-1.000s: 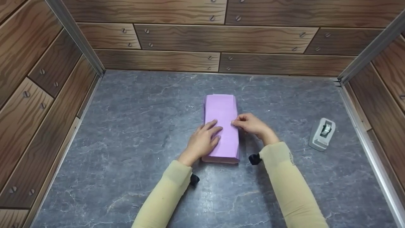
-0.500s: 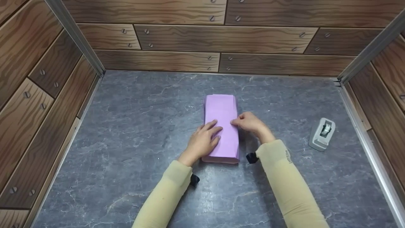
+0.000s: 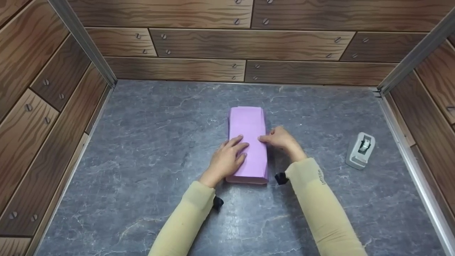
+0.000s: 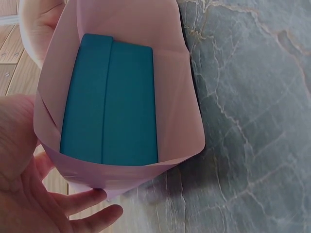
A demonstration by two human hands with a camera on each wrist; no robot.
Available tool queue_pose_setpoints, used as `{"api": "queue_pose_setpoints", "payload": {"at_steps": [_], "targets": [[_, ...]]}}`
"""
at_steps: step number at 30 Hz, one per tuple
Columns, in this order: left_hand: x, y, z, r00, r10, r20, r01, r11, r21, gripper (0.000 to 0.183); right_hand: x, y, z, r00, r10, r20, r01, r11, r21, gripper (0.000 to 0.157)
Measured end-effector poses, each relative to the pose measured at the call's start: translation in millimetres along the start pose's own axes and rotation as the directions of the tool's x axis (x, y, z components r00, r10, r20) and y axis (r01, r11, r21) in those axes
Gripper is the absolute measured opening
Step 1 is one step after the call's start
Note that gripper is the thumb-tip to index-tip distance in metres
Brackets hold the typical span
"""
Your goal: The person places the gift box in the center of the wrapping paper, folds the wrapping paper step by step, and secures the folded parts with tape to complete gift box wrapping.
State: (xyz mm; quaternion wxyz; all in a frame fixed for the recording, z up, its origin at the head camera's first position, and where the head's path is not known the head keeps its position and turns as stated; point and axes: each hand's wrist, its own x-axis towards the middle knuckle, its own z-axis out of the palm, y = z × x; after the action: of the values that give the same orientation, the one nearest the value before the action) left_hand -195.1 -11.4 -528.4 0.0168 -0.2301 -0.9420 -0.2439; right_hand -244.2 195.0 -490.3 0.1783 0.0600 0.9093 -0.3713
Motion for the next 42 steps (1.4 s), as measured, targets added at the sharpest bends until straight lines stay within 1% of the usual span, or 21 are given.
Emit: {"api": "queue_pose_setpoints", "payload": {"at_steps": [3, 10, 12, 15, 18, 21, 23, 25, 27, 29, 31, 34, 36, 42], "targets": [[-0.4, 0.3, -0.5, 1.000, 0.001, -0.001, -0.001, 1.000, 0.000, 0.036, 0, 3, 0.2, 1.000, 0.000, 0.008, 0.000, 1.000, 0.010, 0.036], [-0.7, 0.4, -0.9, 1.000, 0.000, 0.001, 0.000, 1.000, 0.005, 0.035, 0, 9, 0.1, 0.997, 0.065, 0.041, -0.065, 0.998, 0.008, 0.041], [-0.5, 0.9, -1.2, 1.000, 0.002, 0.000, -0.002, 1.000, 0.006, 0.035, 0, 10, 0.5, 0.997, 0.065, 0.048, -0.067, 0.998, 0.022, 0.042], [-0.2, 1.5, -1.3, 1.000, 0.008, -0.002, -0.008, 1.000, 0.008, 0.035, -1, 10, 0.8, 0.997, 0.065, 0.041, -0.066, 0.997, 0.026, 0.043], [0.1, 1.1, -0.8, 1.000, 0.012, -0.004, -0.012, 1.000, 0.009, 0.035, -2, 9, 1.3, 0.998, 0.051, 0.020, -0.051, 0.999, -0.002, 0.044], [0.1, 1.3, -0.9, 1.000, 0.010, -0.003, -0.010, 1.000, 0.009, 0.035, -3, 8, 1.0, 0.998, 0.061, 0.009, -0.060, 0.998, -0.036, 0.045], [0.1, 1.5, -1.1, 1.000, 0.010, -0.003, -0.010, 1.000, 0.007, 0.035, -4, 11, 0.7, 0.997, 0.071, 0.006, -0.070, 0.996, -0.051, 0.054], [-0.1, 1.3, -1.5, 1.000, 0.008, -0.002, -0.008, 1.000, 0.005, 0.035, -3, 17, 1.1, 0.997, 0.079, 0.015, -0.079, 0.996, -0.031, 0.069], [-0.3, 0.9, -1.8, 1.000, 0.006, -0.004, -0.006, 1.000, 0.003, 0.035, -3, 25, 2.1, 0.997, 0.076, 0.027, -0.077, 0.997, 0.024, 0.072], [-0.2, 0.9, -2.0, 1.000, 0.005, 0.000, -0.005, 1.000, 0.000, 0.035, -3, 33, 3.3, 0.995, 0.076, 0.057, -0.082, 0.990, 0.118, 0.064], [-0.2, 0.6, -1.7, 1.000, 0.004, 0.003, -0.004, 1.000, 0.000, 0.035, -4, 41, 3.3, 0.994, 0.069, 0.083, -0.084, 0.976, 0.202, 0.059], [-0.3, 0.8, -2.1, 1.000, -0.002, 0.012, 0.002, 1.000, -0.001, 0.036, -7, 50, 3.0, 0.994, 0.053, 0.099, -0.080, 0.956, 0.281, 0.053], [-0.5, 0.5, -2.3, 1.000, -0.007, 0.014, 0.007, 1.000, -0.002, 0.036, -9, 54, 4.2, 0.995, 0.030, 0.094, -0.056, 0.956, 0.287, 0.049], [-0.8, 0.3, -1.9, 1.000, 0.004, -0.001, -0.004, 1.000, -0.009, 0.035, -13, 67, 12.9, 0.995, 0.001, 0.095, -0.031, 0.949, 0.314, 0.032]]}}
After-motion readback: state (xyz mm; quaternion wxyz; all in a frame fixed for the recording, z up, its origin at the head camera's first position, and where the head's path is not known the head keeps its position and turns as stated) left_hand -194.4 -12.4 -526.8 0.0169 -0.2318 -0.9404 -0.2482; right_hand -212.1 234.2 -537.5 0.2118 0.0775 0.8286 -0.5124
